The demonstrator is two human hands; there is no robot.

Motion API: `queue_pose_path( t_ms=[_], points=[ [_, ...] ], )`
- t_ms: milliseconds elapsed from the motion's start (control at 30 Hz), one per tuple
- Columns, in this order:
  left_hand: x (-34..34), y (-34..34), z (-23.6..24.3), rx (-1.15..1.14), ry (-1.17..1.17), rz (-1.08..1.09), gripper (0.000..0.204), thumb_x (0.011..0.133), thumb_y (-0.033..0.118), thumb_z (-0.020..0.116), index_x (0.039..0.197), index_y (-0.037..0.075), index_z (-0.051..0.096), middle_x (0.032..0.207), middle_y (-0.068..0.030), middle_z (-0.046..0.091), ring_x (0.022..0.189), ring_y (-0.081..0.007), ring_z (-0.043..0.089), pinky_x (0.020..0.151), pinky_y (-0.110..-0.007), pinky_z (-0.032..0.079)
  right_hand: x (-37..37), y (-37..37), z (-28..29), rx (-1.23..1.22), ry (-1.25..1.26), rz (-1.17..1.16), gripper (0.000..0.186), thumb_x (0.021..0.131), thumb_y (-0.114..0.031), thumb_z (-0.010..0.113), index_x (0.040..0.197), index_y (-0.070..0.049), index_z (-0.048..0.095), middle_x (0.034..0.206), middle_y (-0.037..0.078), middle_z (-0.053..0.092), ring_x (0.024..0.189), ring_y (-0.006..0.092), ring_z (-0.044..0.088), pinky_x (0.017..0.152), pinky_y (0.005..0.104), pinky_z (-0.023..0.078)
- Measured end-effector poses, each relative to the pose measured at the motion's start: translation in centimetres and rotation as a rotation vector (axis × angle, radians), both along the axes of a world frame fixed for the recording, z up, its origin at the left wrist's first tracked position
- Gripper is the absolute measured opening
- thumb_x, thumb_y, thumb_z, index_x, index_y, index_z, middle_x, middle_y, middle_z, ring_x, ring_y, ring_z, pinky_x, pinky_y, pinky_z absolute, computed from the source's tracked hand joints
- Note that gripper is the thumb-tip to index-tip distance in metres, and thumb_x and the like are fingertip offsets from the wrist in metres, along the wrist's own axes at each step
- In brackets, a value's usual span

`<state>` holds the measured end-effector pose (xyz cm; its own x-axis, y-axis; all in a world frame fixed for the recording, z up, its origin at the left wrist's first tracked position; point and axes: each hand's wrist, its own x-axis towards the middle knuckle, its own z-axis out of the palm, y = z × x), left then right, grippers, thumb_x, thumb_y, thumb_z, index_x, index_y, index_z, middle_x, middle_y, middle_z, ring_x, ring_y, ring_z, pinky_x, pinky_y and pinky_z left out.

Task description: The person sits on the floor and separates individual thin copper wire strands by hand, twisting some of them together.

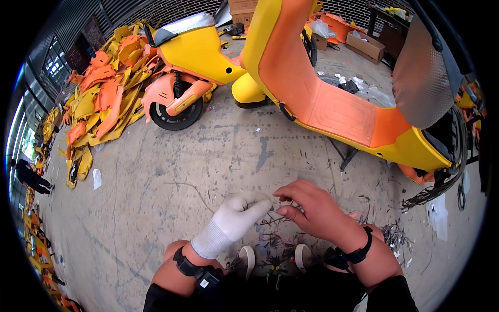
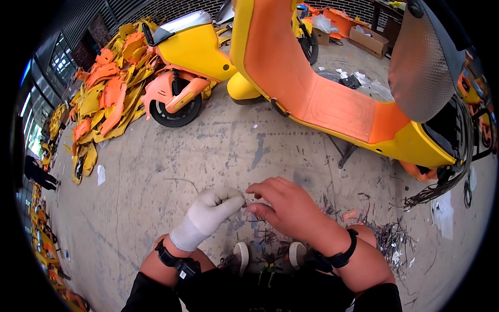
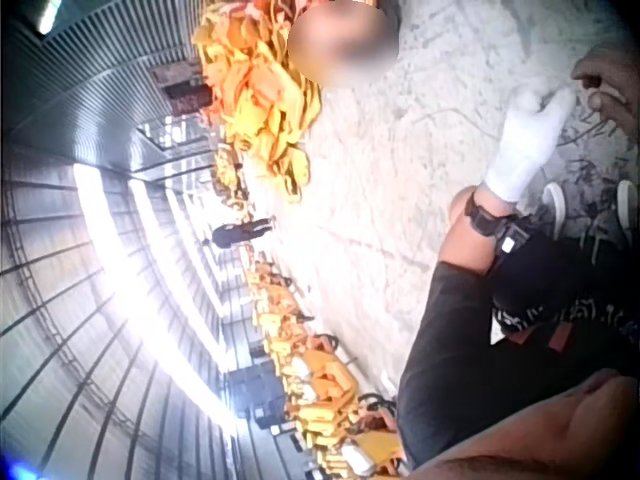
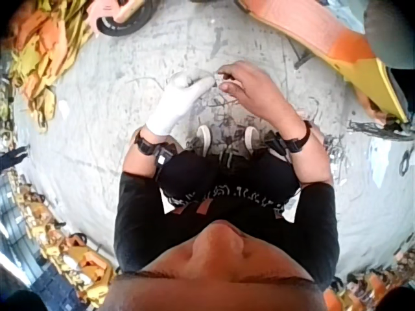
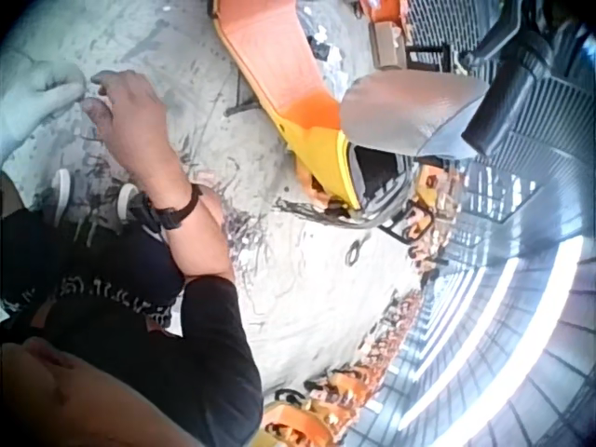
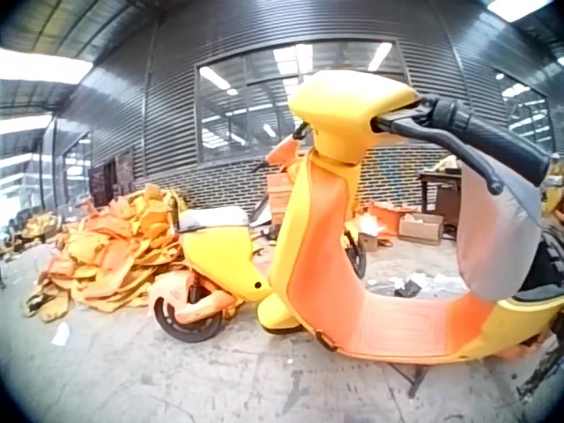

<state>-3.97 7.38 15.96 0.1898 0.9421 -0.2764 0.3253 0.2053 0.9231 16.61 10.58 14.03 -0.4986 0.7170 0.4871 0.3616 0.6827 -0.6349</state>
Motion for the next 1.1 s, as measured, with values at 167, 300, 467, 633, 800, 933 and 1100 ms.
queue_pose_path(
  t_ms=[167,300,467,633,800,933,1100],
  points=[
    [0.3,-0.1,0.0,0.065,0.062,-0.079,0.022,0.093,0.02,0.059,0.099,0.001,0.068,0.076,-0.0079,0.064,0.069,-0.0123,0.06,0.066,-0.028,0.048,0.1,-0.3,-0.6,-0.199,-0.038,0.054,0.024,0.096,-0.025,0.058,0.089,-0.003,0.064,0.07,0.006,0.059,0.063,0.0257,0.059,0.061,0.0339,0.049],
    [0.5,-0.4,-0.4,0.666,0.397,-0.179,0.009,0.086,0.01,0.064,0.091,0.004,0.068,0.071,-0.0077,0.062,0.06,-0.019,0.06,0.054,-0.03,0.047,0.0,-0.2,0.1,-1.177,0.272,0.115,0.032,0.098,-0.028,0.056,0.082,0.0,0.061,0.059,0.001,0.051,0.053,0.0164,0.05,0.051,0.0281,0.041],
    [0.8,-0.3,0.1,1.011,0.595,-0.322,0.011,0.08,0.005,0.067,0.091,0.005,0.068,0.074,-0.0126,0.063,0.062,-0.0292,0.063,0.05,-0.034,0.048,1.7,0.9,-1.9,-1.885,0.684,0.362,0.034,0.098,-0.03,0.055,0.085,0.001,0.061,0.059,0.002,0.05,0.052,0.0134,0.046,0.05,0.0241,0.036],
    [0.5,-0.1,-0.6,0.564,0.361,-0.091,0.012,0.087,0.012,0.062,0.094,0.003,0.067,0.08,-0.0133,0.066,0.068,-0.0241,0.064,0.063,-0.031,0.051,0.3,0.0,0.3,-0.788,0.18,0.015,0.027,0.096,-0.029,0.059,0.09,-0.002,0.061,0.076,0.008,0.06,0.069,0.0214,0.059,0.063,0.0314,0.047],
    [0.7,0.3,0.6,0.241,0.232,-0.115,0.017,0.092,0.017,0.057,0.096,0.003,0.066,0.086,-0.0153,0.067,0.078,-0.03,0.067,0.072,-0.036,0.051,0.3,0.2,-0.1,0.002,-0.017,0.026,0.021,0.094,-0.027,0.06,0.095,-0.006,0.063,0.089,0.011,0.063,0.082,0.0312,0.061,0.072,0.0385,0.05],
    [1.2,-0.4,1.0,0.24,0.211,-0.099,0.015,0.091,0.015,0.057,0.095,0.003,0.066,0.082,-0.0149,0.065,0.077,-0.031,0.066,0.071,-0.036,0.05,0.5,0.0,-0.7,-0.138,-0.059,0.027,0.024,0.095,-0.028,0.058,0.094,-0.005,0.063,0.081,0.007,0.062,0.074,0.0281,0.061,0.067,0.0365,0.05],
    [1.0,-0.9,0.2,0.679,0.431,-0.223,0.011,0.087,0.011,0.061,0.093,0.003,0.066,0.077,-0.0135,0.065,0.07,-0.0314,0.064,0.065,-0.034,0.051,0.9,0.4,-0.2,-1.28,0.157,0.173,0.032,0.099,-0.031,0.054,0.092,-0.001,0.061,0.069,0.002,0.056,0.06,0.0131,0.057,0.055,0.0297,0.047]
  ],
)
